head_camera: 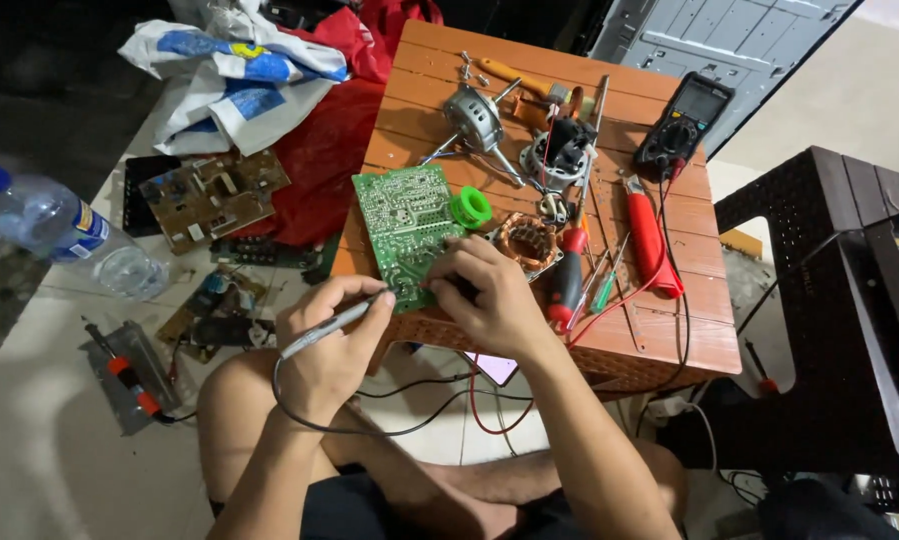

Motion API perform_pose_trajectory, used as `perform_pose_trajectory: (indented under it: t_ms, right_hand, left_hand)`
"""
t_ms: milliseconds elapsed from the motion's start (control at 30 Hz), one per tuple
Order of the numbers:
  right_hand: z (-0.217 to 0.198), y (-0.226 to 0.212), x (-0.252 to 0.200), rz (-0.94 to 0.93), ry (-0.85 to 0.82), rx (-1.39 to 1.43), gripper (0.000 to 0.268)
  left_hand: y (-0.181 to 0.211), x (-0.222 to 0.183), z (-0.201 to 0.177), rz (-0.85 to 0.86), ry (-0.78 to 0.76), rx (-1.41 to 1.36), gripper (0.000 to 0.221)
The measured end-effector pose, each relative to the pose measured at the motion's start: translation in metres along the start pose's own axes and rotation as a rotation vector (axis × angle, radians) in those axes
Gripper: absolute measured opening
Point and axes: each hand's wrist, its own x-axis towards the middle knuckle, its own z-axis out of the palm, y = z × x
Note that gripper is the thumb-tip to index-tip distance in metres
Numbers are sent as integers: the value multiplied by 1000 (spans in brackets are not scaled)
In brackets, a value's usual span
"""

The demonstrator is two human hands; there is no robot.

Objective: Repairing an electronic circuit board by soldering components and testing circuits with a multimeter

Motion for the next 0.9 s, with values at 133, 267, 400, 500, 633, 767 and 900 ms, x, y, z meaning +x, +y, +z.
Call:
perform_pose_trajectory:
  t_ms: [133,267,400,500,633,767,900]
  right_hand:
    - [1,2,0,-19,2,20,4]
    - [1,3,-1,-27,-3,20,5]
    - [2,1,0,-28,0,13,5]
    - [0,-3,2,-36,-6,2,5]
    - [-1,-3,2,-44,-9,-10,6]
    - [1,1,1,-57,3,-19,6]
    - [-2,-13,2,72,-48,-123,10]
  left_hand:
    - [2,1,-1,38,7,18,8]
    - [4,3,-1,35,1,15,7]
    - [3,3,0,53,-3,31,8]
    - [6,3,-1,12,-26,43,8]
    - [7,3,-2,-22,-47,78,8]
    - [7,3,-6,-55,-83,79,10]
    - [13,6,-8,-11,-116,-1,15]
